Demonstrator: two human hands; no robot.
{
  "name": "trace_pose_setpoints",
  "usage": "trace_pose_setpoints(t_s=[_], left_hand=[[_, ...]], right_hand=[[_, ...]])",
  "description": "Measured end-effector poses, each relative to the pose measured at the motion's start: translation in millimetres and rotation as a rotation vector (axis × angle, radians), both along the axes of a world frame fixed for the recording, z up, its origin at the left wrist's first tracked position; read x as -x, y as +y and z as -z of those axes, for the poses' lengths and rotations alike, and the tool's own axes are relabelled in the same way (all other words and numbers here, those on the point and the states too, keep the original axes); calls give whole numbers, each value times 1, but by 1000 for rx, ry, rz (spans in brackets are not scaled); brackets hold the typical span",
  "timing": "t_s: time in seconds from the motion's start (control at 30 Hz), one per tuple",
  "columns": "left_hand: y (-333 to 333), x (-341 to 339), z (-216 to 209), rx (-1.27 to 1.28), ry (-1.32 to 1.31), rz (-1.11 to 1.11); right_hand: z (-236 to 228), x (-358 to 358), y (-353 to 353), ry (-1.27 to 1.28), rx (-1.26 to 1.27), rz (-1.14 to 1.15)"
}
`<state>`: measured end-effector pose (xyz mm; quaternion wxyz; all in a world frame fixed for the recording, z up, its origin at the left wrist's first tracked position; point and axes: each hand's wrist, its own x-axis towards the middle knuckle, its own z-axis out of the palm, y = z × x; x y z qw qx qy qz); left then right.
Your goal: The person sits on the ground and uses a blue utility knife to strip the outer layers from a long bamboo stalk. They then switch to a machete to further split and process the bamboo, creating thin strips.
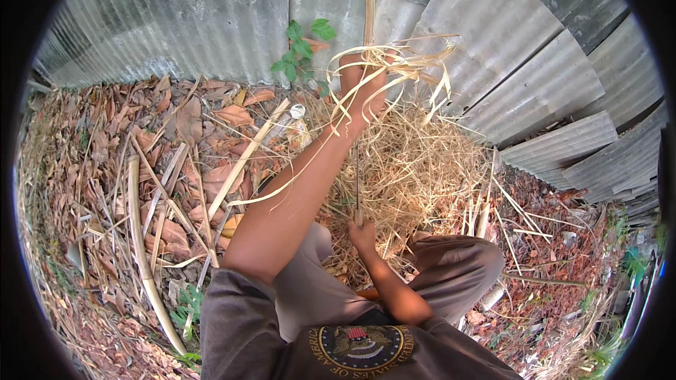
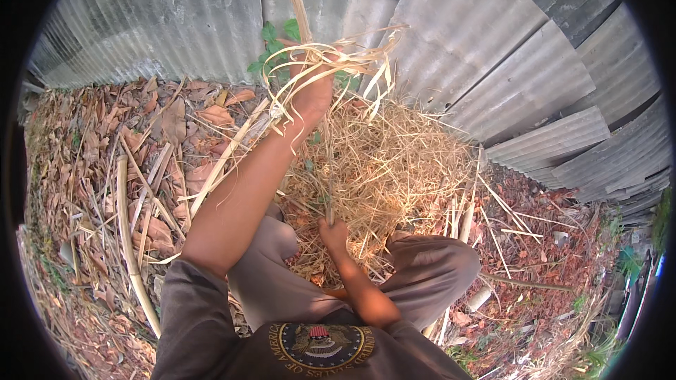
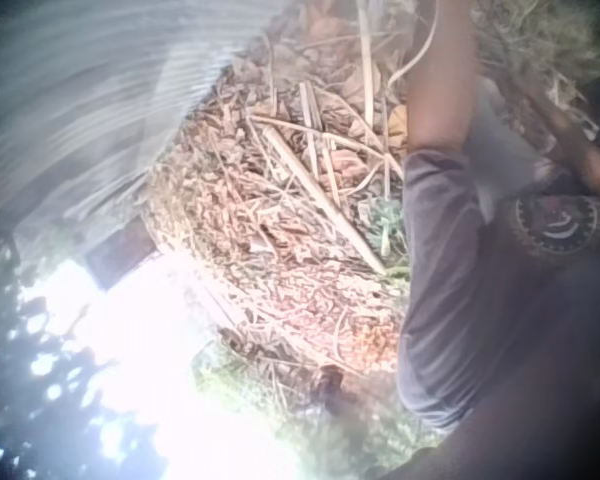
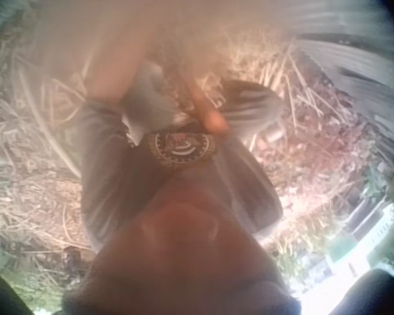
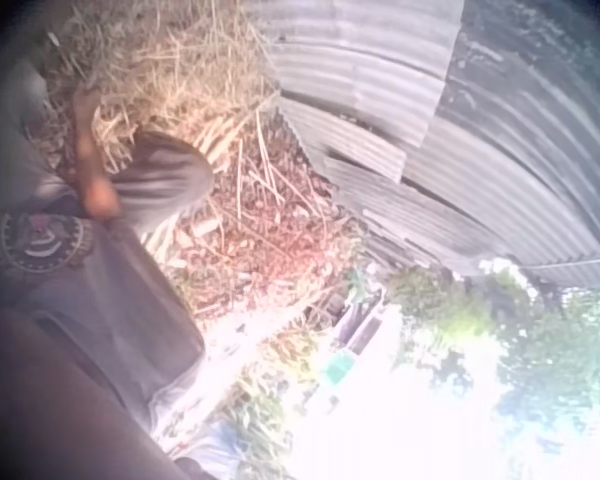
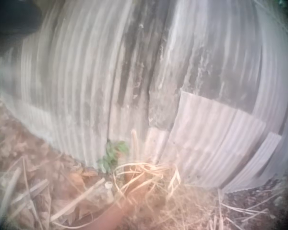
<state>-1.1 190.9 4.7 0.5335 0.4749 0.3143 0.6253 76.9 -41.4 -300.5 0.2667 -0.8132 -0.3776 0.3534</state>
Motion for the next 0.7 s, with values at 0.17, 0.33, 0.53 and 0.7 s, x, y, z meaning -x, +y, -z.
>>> trace_pose_setpoints(t_s=[0.17,0.33,0.53,0.7], left_hand=[[3,8,-1,-215,53,-196],[7,11,-3,-55,-88,-129],[6,19,-10,-141,-35,-294],[-9,13,-29,-214,-107,-276]], right_hand=[[-26,15,2,-9,-251,-39],[-95,18,26,601,-40,170],[-205,0,53,1012,-158,278],[-196,-7,39,1467,-103,431]])
